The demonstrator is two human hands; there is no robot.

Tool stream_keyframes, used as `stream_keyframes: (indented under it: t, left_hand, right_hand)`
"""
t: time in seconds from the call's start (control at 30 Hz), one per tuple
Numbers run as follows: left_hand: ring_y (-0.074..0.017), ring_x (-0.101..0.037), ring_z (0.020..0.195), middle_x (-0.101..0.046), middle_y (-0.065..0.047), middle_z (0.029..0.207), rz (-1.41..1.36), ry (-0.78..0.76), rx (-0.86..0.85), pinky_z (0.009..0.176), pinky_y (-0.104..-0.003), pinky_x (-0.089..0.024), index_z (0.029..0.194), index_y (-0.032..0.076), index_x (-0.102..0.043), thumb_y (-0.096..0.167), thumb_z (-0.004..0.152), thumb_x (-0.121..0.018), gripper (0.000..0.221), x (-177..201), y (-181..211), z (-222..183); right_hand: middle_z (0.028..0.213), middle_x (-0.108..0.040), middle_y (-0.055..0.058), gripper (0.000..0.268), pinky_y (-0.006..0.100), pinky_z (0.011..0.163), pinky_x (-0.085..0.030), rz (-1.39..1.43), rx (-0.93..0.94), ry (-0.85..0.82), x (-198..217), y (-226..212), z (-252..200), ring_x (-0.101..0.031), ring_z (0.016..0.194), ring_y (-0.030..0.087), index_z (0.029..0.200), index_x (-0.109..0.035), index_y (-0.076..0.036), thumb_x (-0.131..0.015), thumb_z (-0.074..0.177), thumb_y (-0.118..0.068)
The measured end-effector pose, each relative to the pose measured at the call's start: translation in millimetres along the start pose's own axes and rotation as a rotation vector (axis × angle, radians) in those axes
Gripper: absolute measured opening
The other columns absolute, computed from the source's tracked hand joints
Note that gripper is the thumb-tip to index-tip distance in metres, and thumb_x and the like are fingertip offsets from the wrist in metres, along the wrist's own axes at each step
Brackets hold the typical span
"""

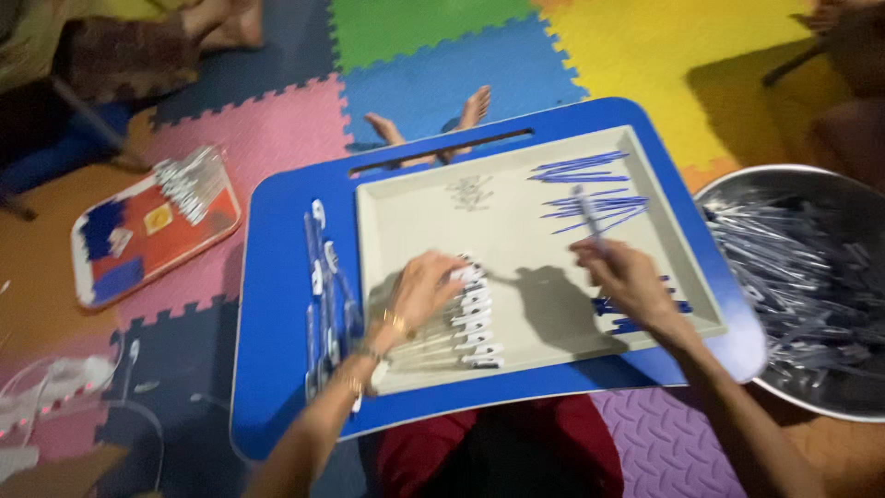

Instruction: The person assembles pens by hand, inserting ink cartridges into clear barrels and then pressing caps onto the ends.

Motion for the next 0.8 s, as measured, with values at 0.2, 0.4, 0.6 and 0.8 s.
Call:
stream_keyframes:
  t: [0.2,0.4,0.6,0.8]
  left_hand:
    - [-0.03,-0.073,0.101,-0.072,-0.006,0.103,0.075,0.123,0.063,0.094,-0.042,-0.057,0.122,0.023,-0.08,0.04,0.1,-0.081,0.028,-35,-24,-28]
    - [-0.0361,-0.074,0.107,-0.073,-0.013,0.114,0.039,0.283,0.049,0.095,-0.045,-0.058,0.125,0.02,-0.082,0.026,0.097,-0.083,0.029,36,45,-48]
    - [-0.031,-0.06,0.133,-0.064,-0.015,0.143,0.302,0.245,0.506,0.118,-0.048,-0.047,0.156,0.016,-0.065,0.031,0.102,-0.071,0.056,89,-38,-144]
    - [-0.0419,-0.061,0.134,-0.065,-0.02,0.14,0.352,0.05,0.76,0.116,-0.052,-0.048,0.166,0.021,-0.051,0.047,0.102,-0.064,0.071,65,-82,-172]
  right_hand:
    - [0.123,-0.083,0.023,0.031,0.06,0.1,-0.059,-0.041,0.113,-0.218,-60,-57,17,-0.078,0.114,0.048,0.134,-0.075,-0.006,-0.065,0.107,-0.02]
    - [0.123,-0.081,0.022,0.031,0.057,0.103,-0.059,-0.061,0.067,-0.442,-96,-52,20,-0.077,0.12,0.043,0.131,-0.075,-0.006,-0.063,0.112,-0.027]
    - [0.102,-0.071,0.007,0.027,0.041,0.072,-0.043,-0.062,-0.016,-0.415,-42,-61,-7,-0.061,0.081,0.021,0.12,-0.071,-0.014,-0.053,0.115,-0.034]
    - [0.111,-0.081,0.007,0.037,0.041,0.077,-0.055,-0.095,0.004,-0.382,-51,-13,-11,-0.078,0.093,0.025,0.136,-0.074,-0.018,-0.056,0.111,-0.039]
Point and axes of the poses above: each hand's wrist, its own z-axis towards the middle knuckle, its own x-axis out of the back of the hand, y = z × x, the point moved 2 cm from there along z, towards the middle knuckle
